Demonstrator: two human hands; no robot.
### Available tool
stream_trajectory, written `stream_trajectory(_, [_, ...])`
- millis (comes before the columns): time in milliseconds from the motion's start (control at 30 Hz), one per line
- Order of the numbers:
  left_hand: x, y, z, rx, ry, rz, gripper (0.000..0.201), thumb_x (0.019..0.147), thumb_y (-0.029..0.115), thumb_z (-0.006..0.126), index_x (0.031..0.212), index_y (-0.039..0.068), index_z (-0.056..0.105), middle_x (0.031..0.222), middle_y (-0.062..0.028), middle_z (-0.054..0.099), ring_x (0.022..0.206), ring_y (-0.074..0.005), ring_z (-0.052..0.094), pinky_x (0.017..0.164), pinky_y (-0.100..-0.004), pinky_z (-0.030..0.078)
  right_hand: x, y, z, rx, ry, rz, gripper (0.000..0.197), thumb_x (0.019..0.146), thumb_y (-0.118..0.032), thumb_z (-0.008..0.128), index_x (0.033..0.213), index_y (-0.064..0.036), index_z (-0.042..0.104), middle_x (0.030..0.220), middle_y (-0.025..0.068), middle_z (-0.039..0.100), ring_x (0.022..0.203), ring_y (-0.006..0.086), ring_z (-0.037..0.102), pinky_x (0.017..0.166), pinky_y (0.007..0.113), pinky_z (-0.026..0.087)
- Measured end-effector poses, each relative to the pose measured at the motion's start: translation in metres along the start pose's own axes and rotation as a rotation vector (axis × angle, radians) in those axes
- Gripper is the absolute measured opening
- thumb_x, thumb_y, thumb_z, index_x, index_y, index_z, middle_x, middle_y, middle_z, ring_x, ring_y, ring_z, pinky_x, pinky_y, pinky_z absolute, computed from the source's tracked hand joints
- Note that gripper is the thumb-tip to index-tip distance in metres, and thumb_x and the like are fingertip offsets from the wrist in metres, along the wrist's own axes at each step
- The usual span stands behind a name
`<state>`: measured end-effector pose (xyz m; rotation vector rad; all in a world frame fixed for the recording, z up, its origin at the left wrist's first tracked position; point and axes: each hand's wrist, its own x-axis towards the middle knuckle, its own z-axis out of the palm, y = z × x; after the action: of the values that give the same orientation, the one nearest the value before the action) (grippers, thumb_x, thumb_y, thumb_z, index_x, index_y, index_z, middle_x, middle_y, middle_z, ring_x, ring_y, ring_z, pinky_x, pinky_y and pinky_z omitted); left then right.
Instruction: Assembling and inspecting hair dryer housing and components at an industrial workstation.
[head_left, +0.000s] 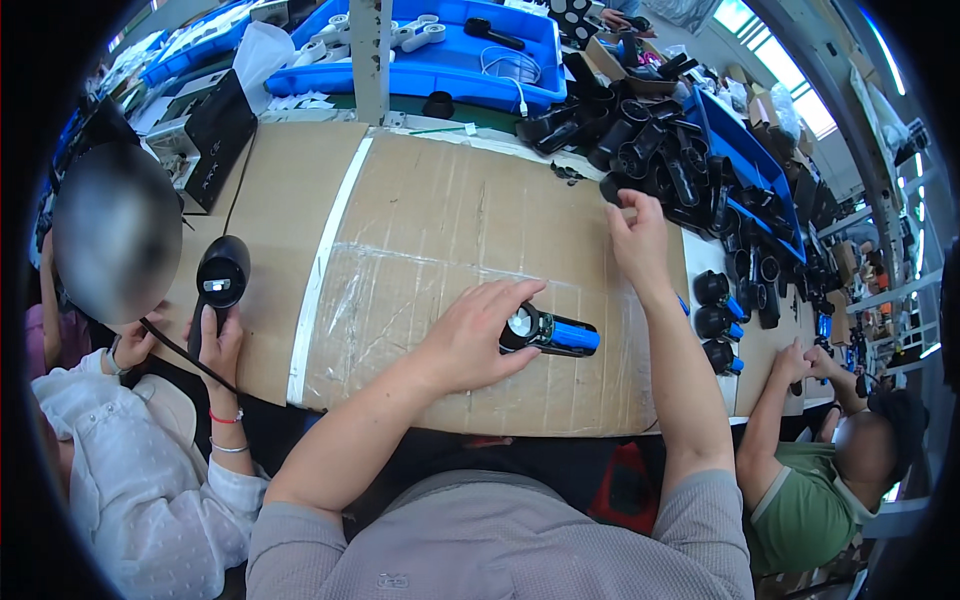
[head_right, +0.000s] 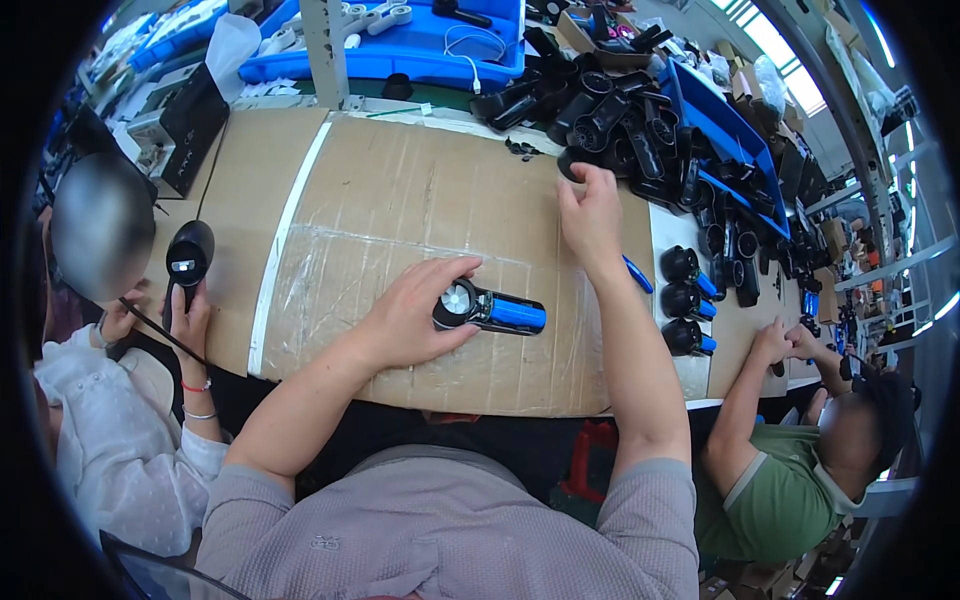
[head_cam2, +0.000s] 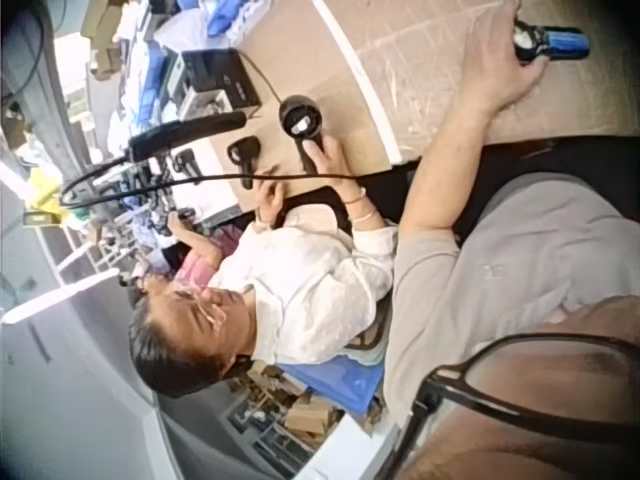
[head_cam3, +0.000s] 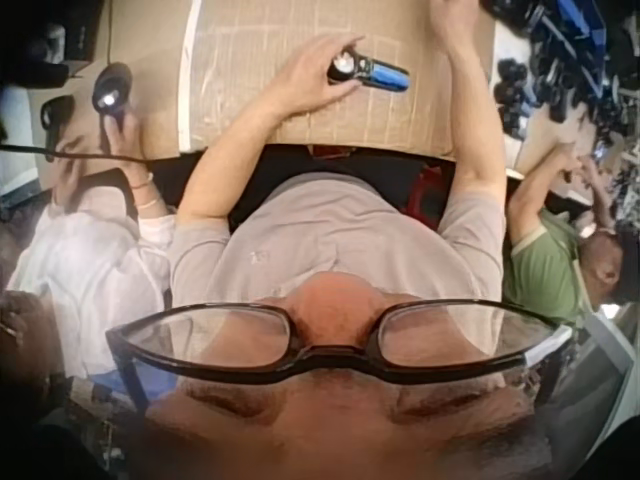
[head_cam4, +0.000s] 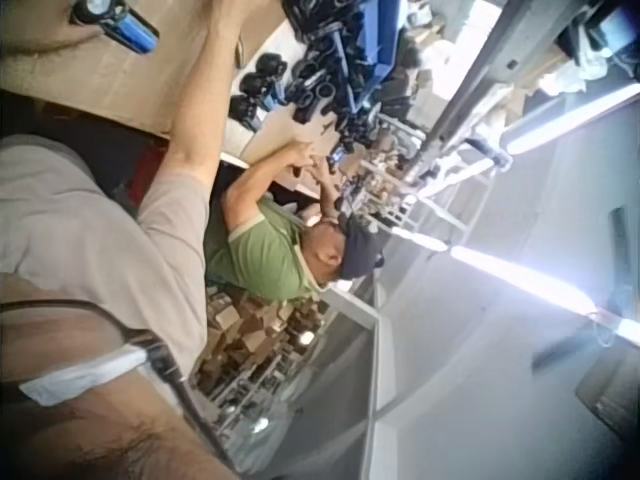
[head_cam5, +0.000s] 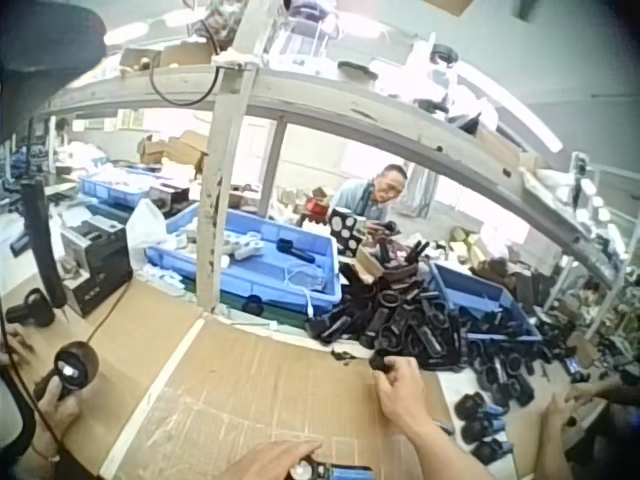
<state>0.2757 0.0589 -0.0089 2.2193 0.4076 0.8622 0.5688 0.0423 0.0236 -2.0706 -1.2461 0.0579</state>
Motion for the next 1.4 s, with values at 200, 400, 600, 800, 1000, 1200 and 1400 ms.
stream_trajectory(200, [0.005,0.001,-0.001,-0.057,-0.046,-0.050,0.073,0.078,0.015,0.082,0.145,0.008,0.054,0.134,-0.0130,0.066,0.118,-0.0322,0.065,0.106,-0.0410,0.050,0.045,0.048,0.015,-0.356,0.050,-0.030,0.026,0.098,-0.021,0.064,0.119,-0.0063,0.067,0.135,0.0151,0.062,0.099,0.0366,0.069,0.089,0.045,0.056])
stream_trajectory(400, [0.003,-0.001,0.001,-0.052,0.000,0.007,0.068,0.076,0.014,0.082,0.140,0.009,0.058,0.131,-0.0116,0.067,0.117,-0.0317,0.065,0.105,-0.0407,0.050,0.044,-0.005,-0.016,-0.331,-0.253,-0.018,0.027,0.099,-0.024,0.065,0.118,-0.0066,0.069,0.135,0.0124,0.063,0.101,0.0316,0.069,0.091,0.041,0.056])
stream_trajectory(600, [0.001,-0.002,0.000,-0.063,-0.095,0.002,0.056,0.074,0.013,0.083,0.126,0.010,0.063,0.123,-0.0088,0.069,0.112,-0.0306,0.065,0.103,-0.0395,0.050,0.026,0.020,0.013,-0.408,-0.038,-0.179,0.027,0.095,-0.026,0.068,0.114,-0.0086,0.074,0.129,0.0127,0.066,0.100,0.0338,0.069,0.090,0.043,0.057])
stream_trajectory(800, [0.001,0.004,-0.006,-0.050,-0.134,0.023,0.047,0.072,0.014,0.084,0.116,0.011,0.065,0.116,-0.0073,0.069,0.108,-0.0290,0.065,0.102,-0.0383,0.049,-0.002,-0.019,0.016,-0.404,-0.035,-0.326,0.035,0.095,-0.028,0.070,0.122,-0.0073,0.073,0.130,0.0125,0.066,0.104,0.0332,0.068,0.095,0.040,0.055])
stream_trajectory(1000, [-0.001,0.005,-0.003,-0.024,-0.185,0.056,0.045,0.071,0.014,0.084,0.112,0.011,0.066,0.112,-0.0070,0.070,0.106,-0.0283,0.065,0.102,-0.0377,0.048,-0.032,-0.025,0.004,-0.077,-0.025,-0.461,0.037,0.097,-0.023,0.070,0.130,-0.0047,0.069,0.127,0.0109,0.067,0.104,0.0285,0.067,0.097,0.035,0.054])
stream_trajectory(1200, [-0.003,0.005,-0.004,0.019,-0.155,0.099,0.045,0.070,0.014,0.084,0.111,0.011,0.066,0.111,-0.0068,0.070,0.106,-0.0285,0.065,0.102,-0.0373,0.048,-0.116,-0.042,-0.033,0.359,-0.481,-0.218,0.028,0.101,-0.013,0.067,0.126,0.0000,0.070,0.120,0.0087,0.070,0.101,0.0176,0.065,0.092,0.031,0.053])
stream_trajectory(1400, [-0.002,0.005,-0.001,0.037,-0.165,0.109,0.045,0.070,0.014,0.084,0.111,0.011,0.066,0.111,-0.0070,0.070,0.105,-0.0288,0.065,0.101,-0.0378,0.049,-0.136,-0.040,-0.035,0.445,-0.644,-0.059,0.027,0.100,-0.010,0.069,0.124,0.0001,0.070,0.119,0.0091,0.070,0.098,0.0160,0.064,0.087,0.028,0.053])
